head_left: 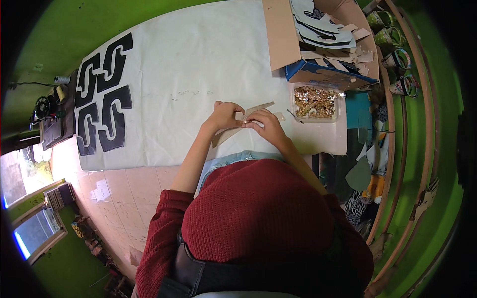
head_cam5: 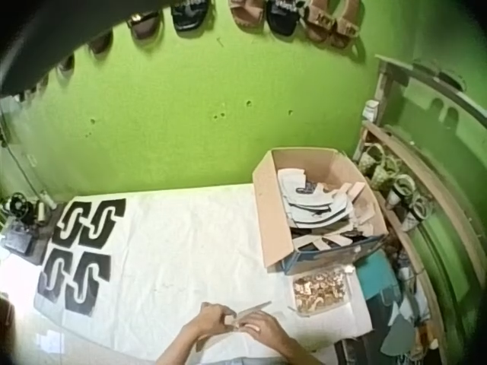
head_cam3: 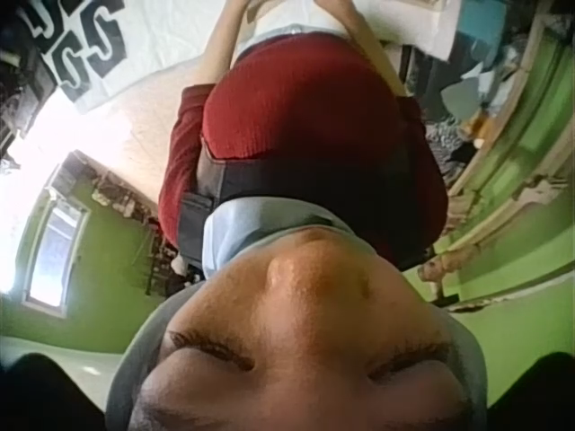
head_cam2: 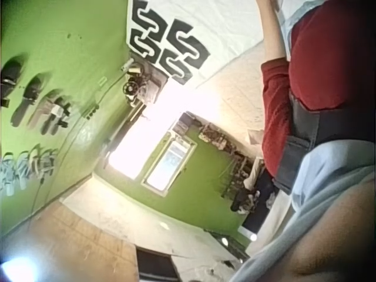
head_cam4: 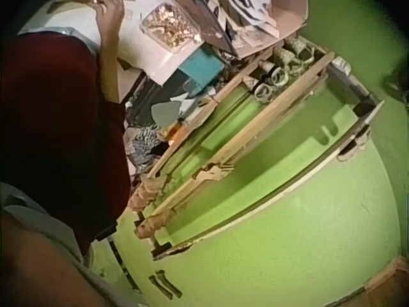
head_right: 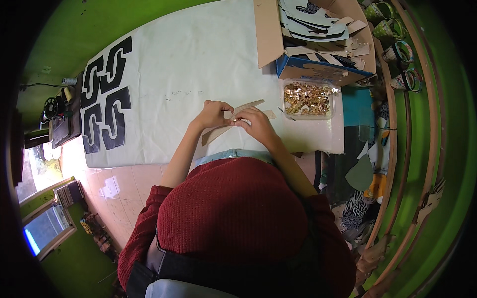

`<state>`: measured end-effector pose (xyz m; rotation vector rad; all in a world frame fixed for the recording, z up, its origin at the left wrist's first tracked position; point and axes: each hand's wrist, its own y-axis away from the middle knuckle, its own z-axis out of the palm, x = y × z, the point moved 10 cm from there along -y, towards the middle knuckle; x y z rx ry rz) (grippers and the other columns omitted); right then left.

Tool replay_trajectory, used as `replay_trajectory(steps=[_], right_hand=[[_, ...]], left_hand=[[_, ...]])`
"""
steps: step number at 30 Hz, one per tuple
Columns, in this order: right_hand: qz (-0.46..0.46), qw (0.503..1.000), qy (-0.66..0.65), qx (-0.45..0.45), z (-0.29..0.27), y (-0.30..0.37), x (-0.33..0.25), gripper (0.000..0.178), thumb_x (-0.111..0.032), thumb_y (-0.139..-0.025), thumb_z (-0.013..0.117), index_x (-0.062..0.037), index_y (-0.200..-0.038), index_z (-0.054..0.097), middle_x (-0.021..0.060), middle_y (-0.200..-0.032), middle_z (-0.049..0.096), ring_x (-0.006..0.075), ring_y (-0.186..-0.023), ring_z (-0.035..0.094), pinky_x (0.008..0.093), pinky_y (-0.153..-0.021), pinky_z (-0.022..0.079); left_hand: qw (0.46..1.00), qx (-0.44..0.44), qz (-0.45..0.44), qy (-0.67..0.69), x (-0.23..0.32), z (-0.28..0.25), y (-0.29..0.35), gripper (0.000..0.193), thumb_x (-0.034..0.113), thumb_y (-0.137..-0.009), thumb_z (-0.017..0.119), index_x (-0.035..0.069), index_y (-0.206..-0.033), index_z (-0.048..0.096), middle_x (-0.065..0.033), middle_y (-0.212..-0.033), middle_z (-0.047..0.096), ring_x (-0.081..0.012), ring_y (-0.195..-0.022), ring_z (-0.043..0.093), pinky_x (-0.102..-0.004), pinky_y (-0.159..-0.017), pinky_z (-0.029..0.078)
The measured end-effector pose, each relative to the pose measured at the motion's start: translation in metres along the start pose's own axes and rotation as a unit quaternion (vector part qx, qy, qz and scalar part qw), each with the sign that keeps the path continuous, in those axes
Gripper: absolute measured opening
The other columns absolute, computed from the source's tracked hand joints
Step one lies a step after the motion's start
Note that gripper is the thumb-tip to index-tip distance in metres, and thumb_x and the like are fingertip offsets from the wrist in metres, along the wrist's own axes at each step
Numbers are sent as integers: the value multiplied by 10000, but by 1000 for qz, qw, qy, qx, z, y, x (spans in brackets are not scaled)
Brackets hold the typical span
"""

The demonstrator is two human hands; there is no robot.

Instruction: Manually attaching metal hardware components to leather shoe upper pieces.

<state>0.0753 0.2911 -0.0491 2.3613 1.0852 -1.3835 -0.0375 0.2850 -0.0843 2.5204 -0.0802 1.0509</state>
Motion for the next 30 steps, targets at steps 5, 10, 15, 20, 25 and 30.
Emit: replay_trajectory(steps=[5,10,15,20,25,30], right_hand=[[12,1000,20,12,4,0,2,123,-70,-752,675,-20,-859,639,122,-843,635,307,-845,590,384,-736,475],[32,998,32,31,3,-4,0,109,-53,-751,663,-11,-846,630,131,-842,627,318,-851,587,388,-751,473],[31,998,41,40,4,-4,-2,101,-8,-752,642,-3,-841,596,134,-842,615,319,-832,582,389,-736,460],[55,996,64,30,9,-4,4,112,-18,-761,632,-16,-863,588,136,-863,614,333,-843,586,409,-736,467],[77,996,24,43,8,-6,6,104,-24,-779,622,-19,-875,581,136,-862,607,339,-833,587,414,-719,466],[40,997,46,43,2,-5,2,105,-48,-779,641,-25,-877,610,124,-872,610,327,-838,593,401,-724,473]], left_hand=[[1000,-1,11,1,-2,2,0,445,379,-614,827,136,-958,685,-44,-718,614,-199,-730,568,-344,-896,276],[999,13,41,7,0,-1,3,379,293,-649,803,127,-969,686,-18,-772,600,-191,-771,564,-352,-884,290],[999,-17,33,-8,2,4,1,349,220,-658,779,125,-980,683,-15,-796,590,-199,-782,560,-361,-873,306],[1000,-19,22,-6,-1,3,-2,327,198,-656,768,119,-962,683,-17,-791,587,-206,-777,561,-356,-844,337],[999,-22,32,39,-2,-3,-2,342,228,-636,772,117,-951,696,-40,-791,619,-218,-740,584,-346,-787,400],[996,21,-53,-66,5,-11,3,339,225,-649,764,137,-970,704,-74,-827,681,-234,-789,632,-381,-821,396]])
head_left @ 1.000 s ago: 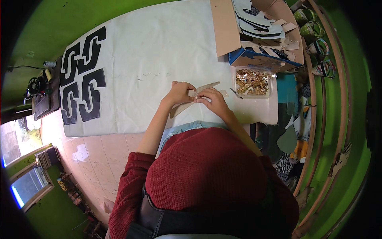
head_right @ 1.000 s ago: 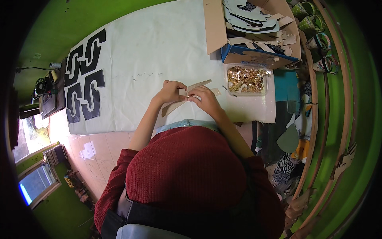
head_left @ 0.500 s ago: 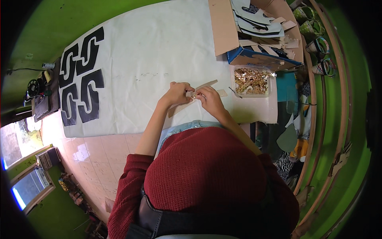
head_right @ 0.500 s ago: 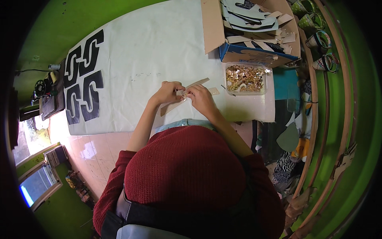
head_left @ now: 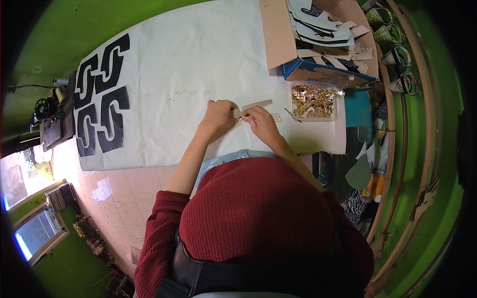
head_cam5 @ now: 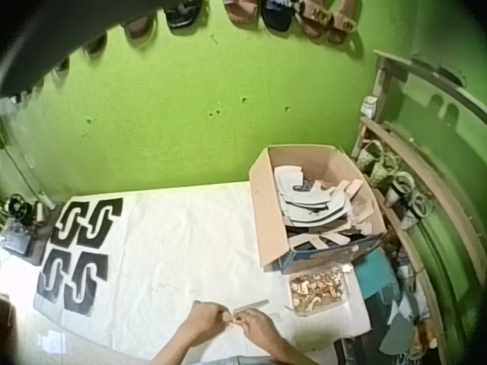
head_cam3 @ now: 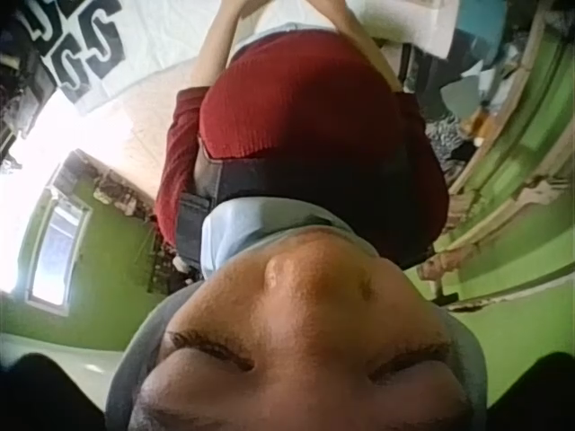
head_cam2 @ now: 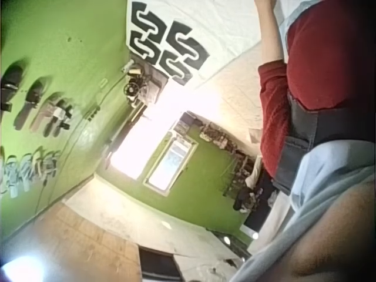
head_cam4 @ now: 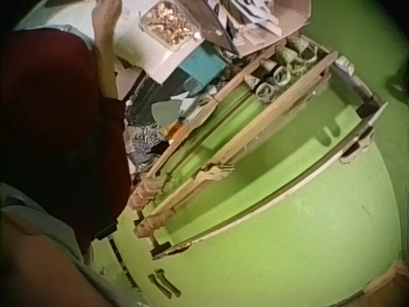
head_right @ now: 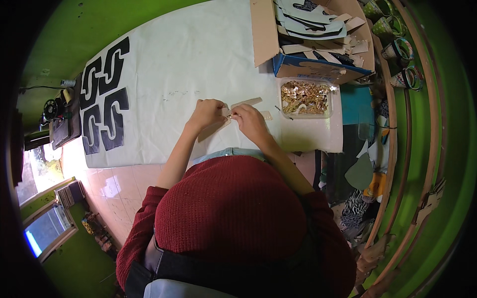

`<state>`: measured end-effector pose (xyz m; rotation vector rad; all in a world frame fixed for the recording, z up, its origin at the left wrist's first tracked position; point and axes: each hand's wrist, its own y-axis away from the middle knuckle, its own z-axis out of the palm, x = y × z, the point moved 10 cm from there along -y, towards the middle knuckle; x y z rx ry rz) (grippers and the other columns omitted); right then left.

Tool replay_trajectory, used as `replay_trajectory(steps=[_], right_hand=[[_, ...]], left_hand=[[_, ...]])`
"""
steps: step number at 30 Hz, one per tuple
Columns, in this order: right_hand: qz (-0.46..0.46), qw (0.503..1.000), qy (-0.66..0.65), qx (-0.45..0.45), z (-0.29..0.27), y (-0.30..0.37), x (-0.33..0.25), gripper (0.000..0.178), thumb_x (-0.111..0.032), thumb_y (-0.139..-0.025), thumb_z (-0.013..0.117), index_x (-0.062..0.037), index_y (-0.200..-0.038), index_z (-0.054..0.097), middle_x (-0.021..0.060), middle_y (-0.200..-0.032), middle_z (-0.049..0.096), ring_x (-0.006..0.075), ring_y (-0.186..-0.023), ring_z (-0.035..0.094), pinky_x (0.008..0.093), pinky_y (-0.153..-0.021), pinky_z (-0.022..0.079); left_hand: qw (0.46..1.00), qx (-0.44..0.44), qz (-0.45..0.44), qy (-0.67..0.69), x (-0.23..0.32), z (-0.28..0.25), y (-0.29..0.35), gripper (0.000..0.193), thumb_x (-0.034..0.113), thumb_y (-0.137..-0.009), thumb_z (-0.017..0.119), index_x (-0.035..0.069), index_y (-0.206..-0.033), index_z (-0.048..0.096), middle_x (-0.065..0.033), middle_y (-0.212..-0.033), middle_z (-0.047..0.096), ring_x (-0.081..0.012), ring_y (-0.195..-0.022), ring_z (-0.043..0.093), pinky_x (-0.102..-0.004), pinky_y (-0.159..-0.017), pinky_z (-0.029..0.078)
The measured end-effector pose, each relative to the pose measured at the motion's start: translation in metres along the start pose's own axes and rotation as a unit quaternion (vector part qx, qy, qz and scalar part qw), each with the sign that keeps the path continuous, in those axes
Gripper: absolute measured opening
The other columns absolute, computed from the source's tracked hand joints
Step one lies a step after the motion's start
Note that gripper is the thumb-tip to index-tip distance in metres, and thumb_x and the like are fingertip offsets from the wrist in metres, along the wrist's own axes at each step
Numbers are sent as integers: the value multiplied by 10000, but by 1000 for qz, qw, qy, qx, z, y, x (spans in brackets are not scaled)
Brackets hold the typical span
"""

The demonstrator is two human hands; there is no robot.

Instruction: Manually attaching metal hardware components to leather shoe upper pieces.

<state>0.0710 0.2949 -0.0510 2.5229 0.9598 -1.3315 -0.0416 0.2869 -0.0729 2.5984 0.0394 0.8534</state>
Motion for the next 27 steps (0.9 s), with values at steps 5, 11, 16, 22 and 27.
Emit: replay_trajectory(steps=[5,11,16,22,27], right_hand=[[-18,1000,-4,1,-4,-1,-6,109,-62,-774,655,-28,-876,635,109,-886,613,305,-840,601,386,-716,486],[-29,999,-14,4,-7,2,-9,165,14,-760,642,-17,-920,615,123,-904,606,309,-839,598,366,-716,488],[-56,997,20,40,-9,4,-20,290,51,-753,616,-32,-1027,574,124,-902,571,307,-865,577,377,-732,477],[-61,995,76,4,1,3,-25,246,-36,-789,613,-42,-1031,569,110,-930,563,299,-902,567,396,-762,478],[-94,993,69,35,-5,7,-26,203,-49,-770,638,-44,-968,592,97,-879,570,286,-851,582,382,-717,489]], left_hand=[[997,56,5,-54,13,-15,13,230,152,-710,718,119,-937,702,-93,-762,681,-255,-742,636,-382,-799,406],[991,65,51,-104,24,-13,18,152,120,-754,658,138,-898,701,-75,-728,673,-234,-685,616,-354,-835,377],[970,103,102,-194,35,-7,28,125,112,-797,607,161,-862,701,-55,-714,663,-204,-709,601,-377,-877,354],[981,115,46,-150,24,-8,35,97,145,-813,612,158,-866,692,-40,-729,667,-206,-734,613,-406,-882,357],[984,145,20,-102,25,-17,45,100,175,-775,673,143,-869,667,-21,-752,668,-196,-760,617,-421,-892,354]])
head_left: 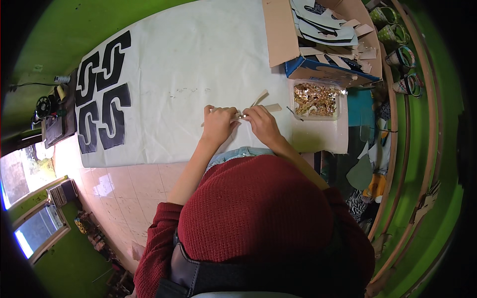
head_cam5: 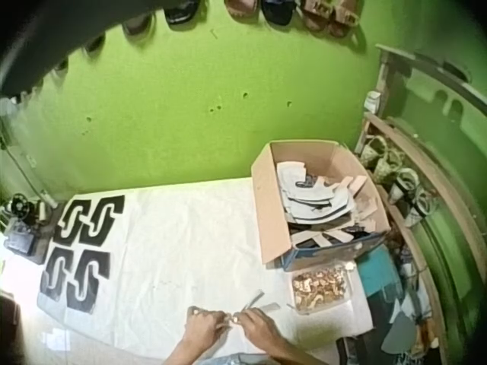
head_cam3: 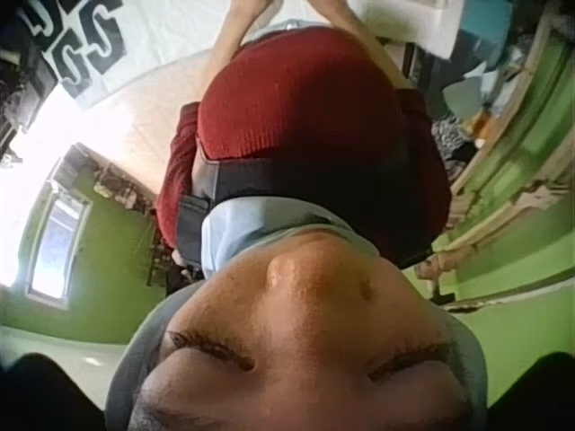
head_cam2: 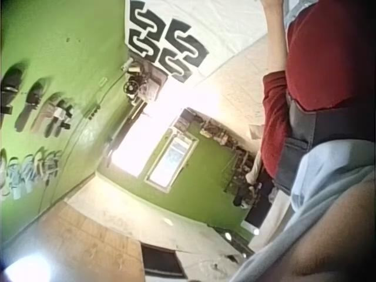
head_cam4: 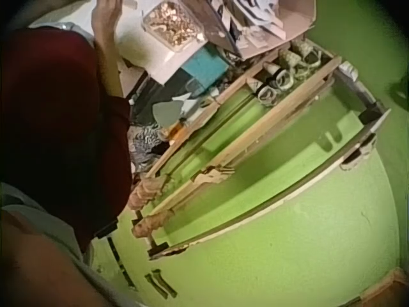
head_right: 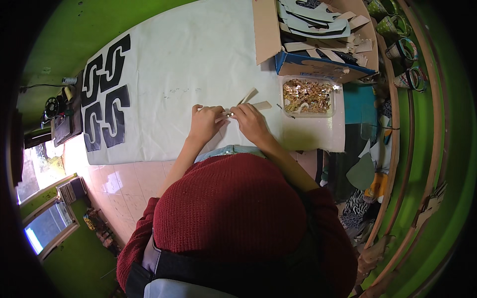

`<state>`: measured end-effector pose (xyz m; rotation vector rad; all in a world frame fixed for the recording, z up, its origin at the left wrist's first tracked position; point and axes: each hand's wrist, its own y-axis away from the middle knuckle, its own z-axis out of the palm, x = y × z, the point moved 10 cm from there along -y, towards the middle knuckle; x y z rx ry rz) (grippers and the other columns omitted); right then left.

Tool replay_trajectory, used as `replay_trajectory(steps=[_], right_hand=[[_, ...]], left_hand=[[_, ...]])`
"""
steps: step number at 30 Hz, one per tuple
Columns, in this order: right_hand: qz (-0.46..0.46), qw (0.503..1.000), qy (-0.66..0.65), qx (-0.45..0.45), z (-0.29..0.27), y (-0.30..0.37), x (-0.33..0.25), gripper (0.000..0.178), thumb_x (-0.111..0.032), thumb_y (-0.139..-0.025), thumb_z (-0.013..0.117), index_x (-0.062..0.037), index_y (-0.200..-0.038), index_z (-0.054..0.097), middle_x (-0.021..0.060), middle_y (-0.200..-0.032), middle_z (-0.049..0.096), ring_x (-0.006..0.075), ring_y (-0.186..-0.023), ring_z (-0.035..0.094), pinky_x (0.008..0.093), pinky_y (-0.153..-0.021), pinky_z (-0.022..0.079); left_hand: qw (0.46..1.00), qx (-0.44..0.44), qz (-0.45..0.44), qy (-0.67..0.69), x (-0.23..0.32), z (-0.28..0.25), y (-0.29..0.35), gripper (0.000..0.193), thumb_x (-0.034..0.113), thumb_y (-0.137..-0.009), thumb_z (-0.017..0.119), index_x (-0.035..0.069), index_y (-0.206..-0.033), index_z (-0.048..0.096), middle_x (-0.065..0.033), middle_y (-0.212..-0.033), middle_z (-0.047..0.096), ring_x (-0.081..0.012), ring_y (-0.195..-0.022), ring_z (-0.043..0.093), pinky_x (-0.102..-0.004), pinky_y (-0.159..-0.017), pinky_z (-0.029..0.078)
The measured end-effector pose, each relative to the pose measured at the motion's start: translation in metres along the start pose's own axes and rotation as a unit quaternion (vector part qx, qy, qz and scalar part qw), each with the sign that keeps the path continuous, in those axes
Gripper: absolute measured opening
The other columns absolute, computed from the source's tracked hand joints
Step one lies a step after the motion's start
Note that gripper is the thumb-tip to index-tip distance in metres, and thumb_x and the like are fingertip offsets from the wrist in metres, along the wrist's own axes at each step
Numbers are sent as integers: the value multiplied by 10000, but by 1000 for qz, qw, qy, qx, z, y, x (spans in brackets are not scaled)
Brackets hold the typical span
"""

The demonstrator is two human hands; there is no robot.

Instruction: Manually attaching metal hardware components to leather shoe upper pieces.

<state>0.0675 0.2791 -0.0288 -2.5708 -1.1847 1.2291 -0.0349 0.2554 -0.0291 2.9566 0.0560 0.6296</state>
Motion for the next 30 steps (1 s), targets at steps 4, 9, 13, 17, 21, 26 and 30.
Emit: replay_trajectory(steps=[4,9,13,17,21,26,30], right_hand=[[-55,998,2,22,-10,-2,-11,135,-44,-749,656,-51,-878,614,82,-805,570,267,-770,594,356,-651,499],[-106,991,-22,84,-34,-13,-30,133,-9,-744,650,-47,-864,609,80,-828,589,260,-747,600,342,-645,505],[-108,982,-81,132,-48,-12,-34,228,26,-730,688,-28,-927,587,95,-868,631,247,-773,629,335,-670,517],[1,961,-171,218,-61,-4,-17,289,12,-731,725,-12,-971,566,104,-870,645,237,-812,648,317,-712,525],[58,959,-199,193,-67,-16,-21,282,-20,-740,741,-2,-959,564,109,-885,650,229,-842,658,289,-744,522],[79,944,-243,210,-83,-23,-30,266,-9,-730,741,-9,-940,579,99,-888,647,208,-830,651,292,-739,517],[61,956,-206,201,-100,-34,-47,259,-1,-719,741,-12,-935,599,94,-890,641,192,-812,634,289,-738,510]], left_hand=[[993,109,-1,42,-1,-14,8,120,207,-756,710,141,-846,666,11,-753,654,-175,-762,611,-418,-902,345],[973,216,65,43,10,-39,17,89,190,-744,726,156,-811,680,30,-714,622,-149,-759,592,-407,-899,339],[956,265,119,32,25,-62,20,98,158,-720,742,162,-797,682,32,-708,610,-145,-758,579,-393,-893,335],[957,255,117,72,29,-76,16,113,150,-715,745,147,-811,685,28,-738,626,-151,-781,584,-383,-897,327],[951,211,61,218,16,-74,12,136,145,-718,748,124,-840,689,14,-792,656,-157,-803,602,-375,-922,305],[944,241,72,213,26,-99,15,99,153,-722,747,148,-804,693,27,-747,639,-151,-786,591,-393,-944,278],[945,254,91,183,37,-120,18,116,147,-711,757,137,-808,693,25,-758,651,-141,-785,599,-396,-957,272]])
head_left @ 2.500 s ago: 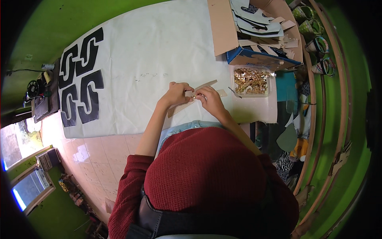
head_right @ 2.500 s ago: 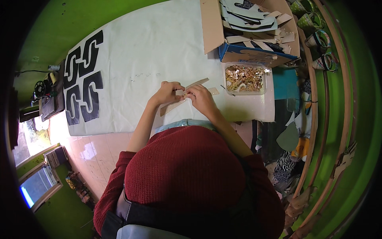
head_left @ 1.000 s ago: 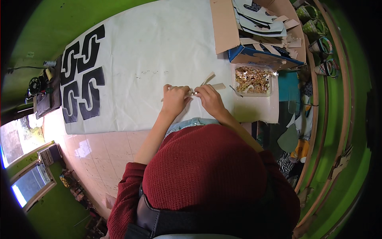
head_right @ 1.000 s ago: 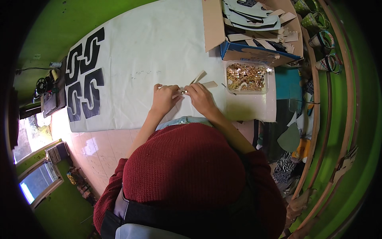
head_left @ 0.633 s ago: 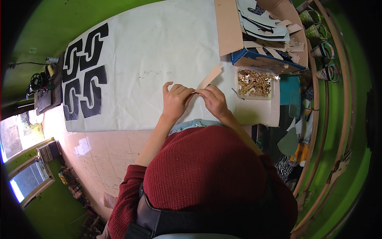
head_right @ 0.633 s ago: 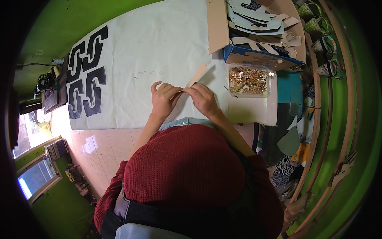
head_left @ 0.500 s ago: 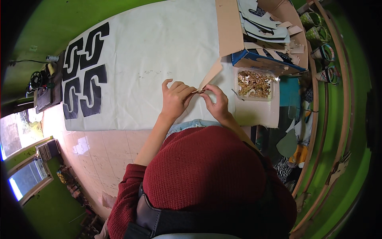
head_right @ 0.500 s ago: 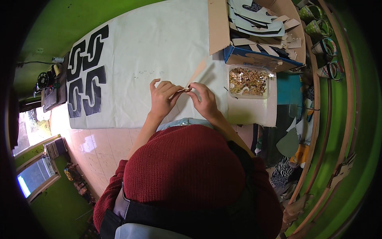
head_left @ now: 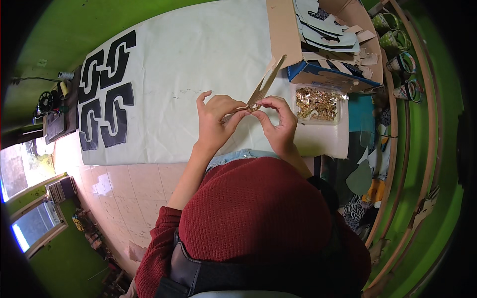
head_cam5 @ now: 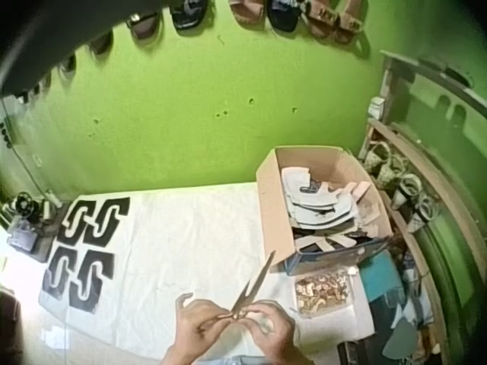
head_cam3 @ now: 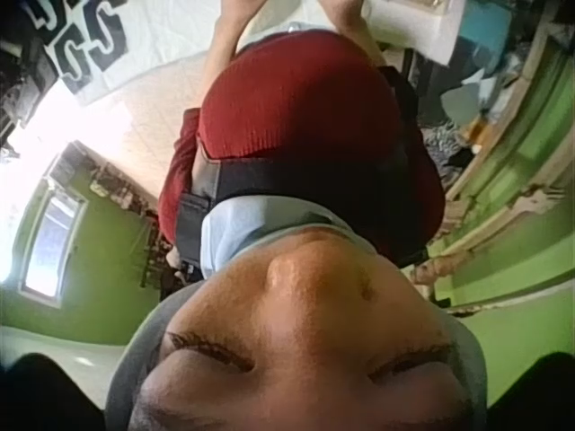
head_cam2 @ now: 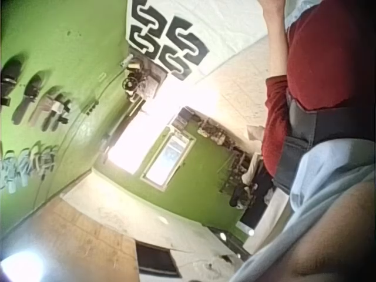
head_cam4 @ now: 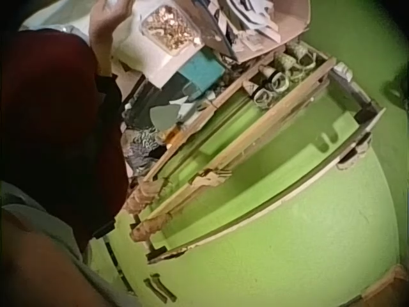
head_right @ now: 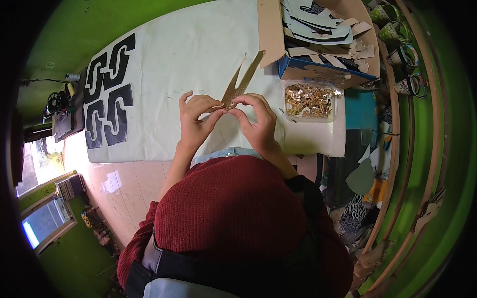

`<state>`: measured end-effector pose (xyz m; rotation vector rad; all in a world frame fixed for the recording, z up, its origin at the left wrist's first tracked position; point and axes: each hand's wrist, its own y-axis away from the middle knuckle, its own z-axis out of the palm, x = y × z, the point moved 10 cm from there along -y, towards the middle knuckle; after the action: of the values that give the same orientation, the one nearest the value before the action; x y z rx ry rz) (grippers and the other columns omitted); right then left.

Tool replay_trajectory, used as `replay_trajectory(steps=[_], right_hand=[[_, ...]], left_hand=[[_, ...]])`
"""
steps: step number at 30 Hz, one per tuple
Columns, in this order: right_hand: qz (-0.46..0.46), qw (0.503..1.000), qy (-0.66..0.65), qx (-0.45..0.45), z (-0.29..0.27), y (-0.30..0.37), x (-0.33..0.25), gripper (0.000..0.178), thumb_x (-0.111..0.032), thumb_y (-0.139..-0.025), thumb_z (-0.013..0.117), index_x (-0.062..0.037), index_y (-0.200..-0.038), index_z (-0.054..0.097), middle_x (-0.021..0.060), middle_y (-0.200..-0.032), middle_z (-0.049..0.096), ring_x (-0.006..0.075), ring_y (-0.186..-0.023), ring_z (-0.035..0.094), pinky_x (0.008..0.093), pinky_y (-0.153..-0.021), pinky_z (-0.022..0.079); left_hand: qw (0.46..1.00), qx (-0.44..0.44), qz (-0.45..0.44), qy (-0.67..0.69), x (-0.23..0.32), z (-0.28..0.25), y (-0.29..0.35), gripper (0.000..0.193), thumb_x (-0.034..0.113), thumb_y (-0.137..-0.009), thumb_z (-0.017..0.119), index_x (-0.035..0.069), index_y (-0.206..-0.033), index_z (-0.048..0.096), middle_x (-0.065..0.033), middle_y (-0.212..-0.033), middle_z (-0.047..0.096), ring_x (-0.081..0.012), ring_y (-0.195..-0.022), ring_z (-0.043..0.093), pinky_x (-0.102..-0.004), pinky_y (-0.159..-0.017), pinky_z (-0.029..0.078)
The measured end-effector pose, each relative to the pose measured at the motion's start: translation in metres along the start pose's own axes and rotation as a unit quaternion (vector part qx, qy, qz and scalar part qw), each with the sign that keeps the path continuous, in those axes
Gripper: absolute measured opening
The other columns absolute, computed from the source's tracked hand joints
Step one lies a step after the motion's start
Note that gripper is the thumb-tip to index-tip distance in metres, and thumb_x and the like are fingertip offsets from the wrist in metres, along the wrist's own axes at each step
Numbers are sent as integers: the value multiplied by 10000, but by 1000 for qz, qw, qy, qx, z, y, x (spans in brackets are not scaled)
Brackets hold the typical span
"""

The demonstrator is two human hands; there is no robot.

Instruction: Manually attaching metal hardware components to leather shoe upper pieces.

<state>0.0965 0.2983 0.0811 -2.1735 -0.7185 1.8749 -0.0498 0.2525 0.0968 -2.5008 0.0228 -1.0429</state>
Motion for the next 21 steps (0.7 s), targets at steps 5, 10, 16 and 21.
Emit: replay_trajectory(steps=[5,10,16,21], right_hand=[[12,999,-7,-40,1,-18,-13,227,-11,-726,737,-8,-918,617,90,-885,639,175,-796,622,281,-727,505],[57,986,-115,-111,11,-30,-3,172,-25,-767,712,3,-909,619,78,-889,649,147,-784,620,278,-723,502],[30,993,-93,-60,4,-42,-16,161,-33,-769,710,-8,-916,650,76,-858,663,152,-775,625,273,-719,499],[-57,997,53,-17,-4,-44,-41,165,-26,-743,726,-16,-897,666,88,-892,670,175,-795,630,288,-739,492]], left_hand=[[1000,11,15,-14,13,-15,-11,127,143,-710,761,126,-816,694,21,-766,659,-143,-786,606,-393,-964,276],[998,0,-30,53,15,-21,-26,134,156,-737,751,117,-849,689,23,-828,683,-149,-806,620,-394,-959,283],[998,-56,-33,19,17,-15,-35,177,163,-777,715,90,-936,689,-19,-866,704,-163,-805,651,-406,-980,294],[997,-36,-28,58,21,-16,-38,156,162,-797,694,96,-939,685,-27,-832,699,-175,-763,650,-450,-998,313]])
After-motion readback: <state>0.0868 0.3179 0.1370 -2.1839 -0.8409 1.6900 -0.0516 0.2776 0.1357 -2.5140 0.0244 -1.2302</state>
